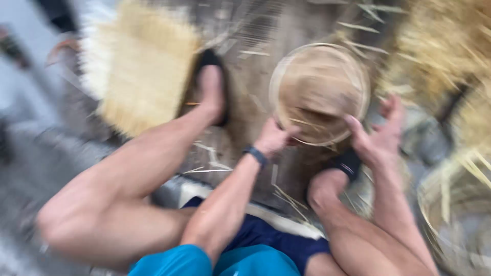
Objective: The person sits on the floor of a workshop weaving bamboo strips into a basket. They trim excess bamboo strips with scissors around a round wooden mold, weave strips into a flat mat, bend a thin bamboo rim ring around the woven piece, and continue cutting and tucking strip ends as the basket takes shape.
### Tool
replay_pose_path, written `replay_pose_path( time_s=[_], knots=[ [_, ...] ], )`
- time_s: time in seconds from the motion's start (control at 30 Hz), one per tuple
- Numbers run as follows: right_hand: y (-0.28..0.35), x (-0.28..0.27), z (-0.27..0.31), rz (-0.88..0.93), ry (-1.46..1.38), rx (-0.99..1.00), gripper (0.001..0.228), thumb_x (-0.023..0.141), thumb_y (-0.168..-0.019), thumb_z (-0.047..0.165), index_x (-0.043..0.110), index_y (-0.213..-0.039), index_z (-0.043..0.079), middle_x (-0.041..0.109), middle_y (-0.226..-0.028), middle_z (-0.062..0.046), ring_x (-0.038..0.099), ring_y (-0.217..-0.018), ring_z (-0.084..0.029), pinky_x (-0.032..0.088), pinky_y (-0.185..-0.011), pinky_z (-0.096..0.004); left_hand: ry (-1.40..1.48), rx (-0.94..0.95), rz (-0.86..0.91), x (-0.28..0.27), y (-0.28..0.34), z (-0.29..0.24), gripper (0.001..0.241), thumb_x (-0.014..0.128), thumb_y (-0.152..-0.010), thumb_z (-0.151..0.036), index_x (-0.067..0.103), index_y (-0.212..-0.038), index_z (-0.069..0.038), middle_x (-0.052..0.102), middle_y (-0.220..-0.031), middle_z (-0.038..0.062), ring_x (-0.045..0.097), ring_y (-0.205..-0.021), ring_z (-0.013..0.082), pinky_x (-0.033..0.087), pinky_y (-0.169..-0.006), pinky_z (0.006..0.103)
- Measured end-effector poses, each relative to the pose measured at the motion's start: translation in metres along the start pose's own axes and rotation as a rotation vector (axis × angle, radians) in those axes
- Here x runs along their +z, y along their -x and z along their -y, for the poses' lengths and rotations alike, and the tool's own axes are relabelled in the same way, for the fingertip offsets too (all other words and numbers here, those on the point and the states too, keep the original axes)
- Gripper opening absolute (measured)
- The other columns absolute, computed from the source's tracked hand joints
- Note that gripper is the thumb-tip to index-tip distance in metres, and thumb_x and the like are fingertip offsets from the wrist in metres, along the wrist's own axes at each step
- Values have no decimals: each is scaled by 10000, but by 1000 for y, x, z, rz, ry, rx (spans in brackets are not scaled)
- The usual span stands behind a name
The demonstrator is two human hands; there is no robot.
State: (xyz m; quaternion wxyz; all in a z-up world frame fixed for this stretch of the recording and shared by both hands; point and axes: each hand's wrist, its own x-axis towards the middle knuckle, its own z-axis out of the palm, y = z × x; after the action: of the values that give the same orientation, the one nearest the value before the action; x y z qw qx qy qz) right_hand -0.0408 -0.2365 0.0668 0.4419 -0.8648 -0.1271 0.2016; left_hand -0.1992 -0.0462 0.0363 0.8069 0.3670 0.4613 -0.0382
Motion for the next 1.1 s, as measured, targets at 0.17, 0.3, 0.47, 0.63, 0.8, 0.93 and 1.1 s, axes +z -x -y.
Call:
replay_pose_path(
  time_s=[0.17, 0.3, 0.47, 0.63, 0.8, 0.93, 1.1],
  knots=[
    [-15, 9, 42, 140, -256, -103, 1088, 920, -810, 259, 269, -1639, -9, 464, -1573, -220, 482, -1462, -324, 425, -1190, -414, -905, 614, 48, 25, 42, -65, 803, 636, -743, -36, 440, -1514, -146, 689, -1230, 205, 681, -1149, 357, 556, -964, 412],
    [-7, 22, 24, 226, -610, -127, 1031, 909, -835, 270, 308, -1605, -60, 458, -1518, -191, 495, -1434, -277, 441, -1202, -369, -852, 714, 11, 37, 26, -70, 894, 747, -736, -624, 543, -1452, -130, 742, -1257, 171, 735, -1150, 319, 575, -1006, 398],
    [21, 28, 59, 141, -150, -348, 958, 861, -928, 106, 199, -1590, -95, 371, -1566, -306, 448, -1415, -387, 413, -1155, -479, -886, 540, -6, 80, -3, -87, 1080, 187, -820, -899, 537, -1515, -150, 806, -967, 164, 755, -807, 270, 620, -639, 440],
    [-1, 36, 0, 201, -506, -91, 980, 860, -951, 202, 225, -1643, -78, 426, -1533, -244, 582, -1336, -264, 562, -1050, -378, -1033, 605, -158, 96, -26, -68, 824, 208, -969, -777, 617, -1201, -100, 730, -796, 129, 725, -716, 253, 563, -624, 427],
    [15, 27, -4, 197, -661, -47, 930, 840, -950, 120, 265, -1649, -95, 473, -1495, -231, 600, -1323, -297, 583, -1128, -389, -985, 718, -166, 98, -21, -72, 770, 205, -965, -734, 624, -1293, -178, 793, -741, 129, 746, -697, 296, 543, -582, 453],
    [9, 25, -6, 218, -641, -123, 736, 819, -949, 126, 422, -1548, -34, 541, -1425, -201, 597, -1269, -324, 572, -1035, -437, -963, 720, -159, 88, -61, -72, 679, 255, -999, -678, 627, -1403, -279, 771, -792, 53, 743, -677, 244, 520, -536, 366],
    [-20, -23, -15, 317, -717, -61, 721, 808, -940, 210, 448, -1538, 25, 568, -1423, -179, 627, -1256, -323, 573, -1019, -487, -513, 504, -138, 3, -82, -74, 690, 251, -1013, -683, 671, -1360, -259, 804, -735, 15, 493, -464, 102, 357, -362, 257]
  ],
)
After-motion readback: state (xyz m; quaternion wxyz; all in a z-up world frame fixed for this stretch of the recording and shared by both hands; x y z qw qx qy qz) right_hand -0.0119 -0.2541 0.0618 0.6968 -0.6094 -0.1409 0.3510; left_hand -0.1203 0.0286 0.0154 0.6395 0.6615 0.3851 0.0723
